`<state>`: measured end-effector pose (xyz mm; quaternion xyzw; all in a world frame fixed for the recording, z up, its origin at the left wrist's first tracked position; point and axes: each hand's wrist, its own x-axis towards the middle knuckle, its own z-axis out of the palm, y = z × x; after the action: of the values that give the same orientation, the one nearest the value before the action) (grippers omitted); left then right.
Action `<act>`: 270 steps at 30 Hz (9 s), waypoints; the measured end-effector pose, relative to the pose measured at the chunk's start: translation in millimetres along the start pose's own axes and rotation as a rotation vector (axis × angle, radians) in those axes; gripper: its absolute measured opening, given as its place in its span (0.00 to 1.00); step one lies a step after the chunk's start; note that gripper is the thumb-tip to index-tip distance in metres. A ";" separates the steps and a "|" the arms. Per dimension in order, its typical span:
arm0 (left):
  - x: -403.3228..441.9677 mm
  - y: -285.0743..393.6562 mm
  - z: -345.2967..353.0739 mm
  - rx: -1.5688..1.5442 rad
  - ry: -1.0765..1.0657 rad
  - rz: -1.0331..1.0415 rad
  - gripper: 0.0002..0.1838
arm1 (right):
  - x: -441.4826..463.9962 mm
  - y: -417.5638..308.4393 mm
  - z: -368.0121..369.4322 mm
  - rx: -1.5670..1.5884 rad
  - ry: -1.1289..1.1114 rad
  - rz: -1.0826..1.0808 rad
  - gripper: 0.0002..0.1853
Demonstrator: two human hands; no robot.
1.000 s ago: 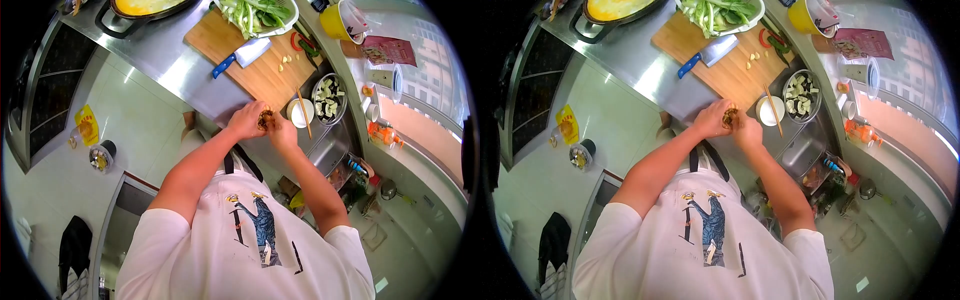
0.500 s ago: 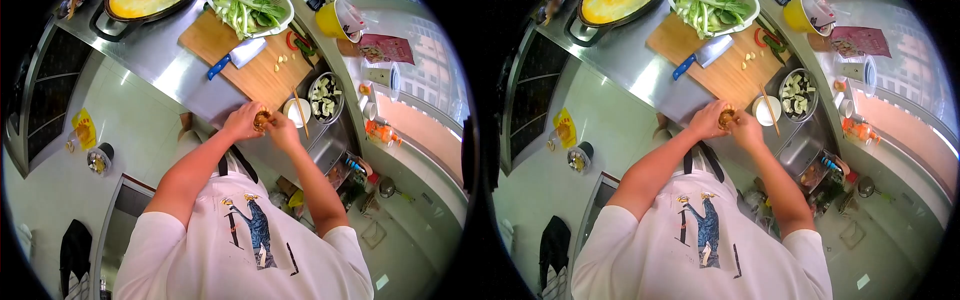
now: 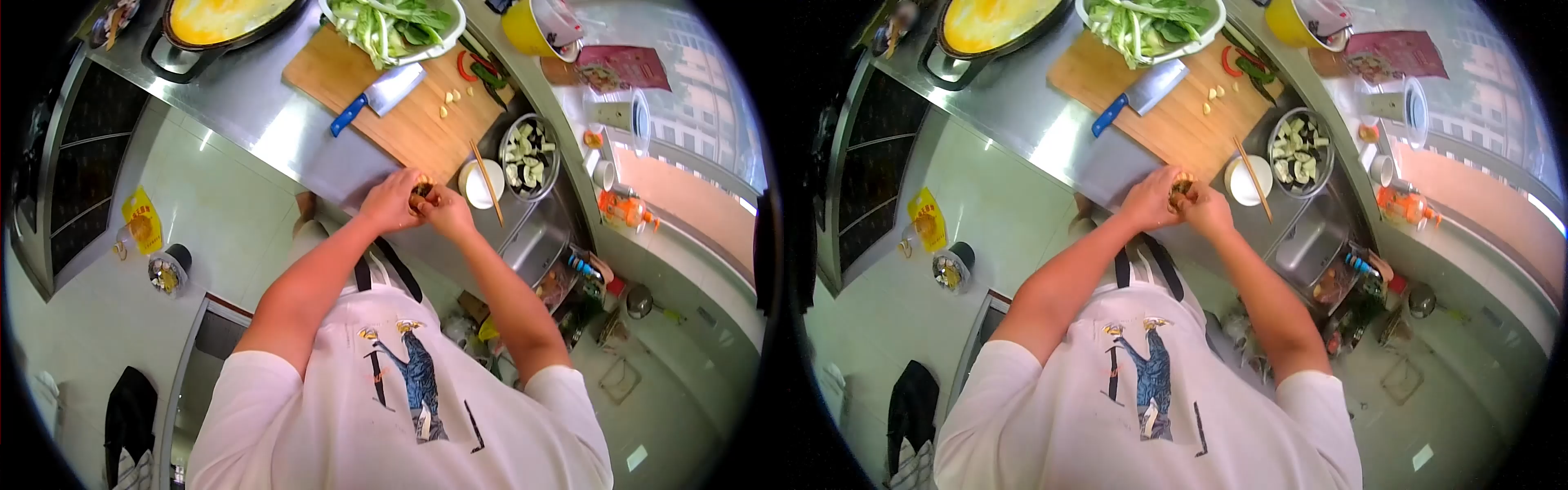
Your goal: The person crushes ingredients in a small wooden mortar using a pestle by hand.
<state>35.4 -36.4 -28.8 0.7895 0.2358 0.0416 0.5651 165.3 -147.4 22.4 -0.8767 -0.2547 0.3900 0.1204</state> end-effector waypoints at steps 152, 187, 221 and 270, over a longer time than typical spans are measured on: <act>-5.1 57.2 -56.2 0.559 0.083 0.050 0.57 | -37.4 -1.2 -46.9 0.188 0.273 -0.281 0.17; 51.6 223.1 202.9 -0.161 -0.622 0.200 0.52 | -178.1 230.1 -138.0 1.212 0.918 -0.013 0.13; -14.8 -3.7 -9.4 0.236 0.096 0.030 0.55 | -10.1 -37.5 8.5 -0.257 0.211 -0.145 0.14; -17.0 5.3 28.2 -0.114 0.540 -0.180 0.49 | 25.3 -42.9 -11.9 -0.296 0.180 -0.766 0.15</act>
<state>31.4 -69.5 -30.6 0.6927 0.4440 0.2130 0.5269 173.4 -97.8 32.1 -0.7571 -0.6038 0.1983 0.1512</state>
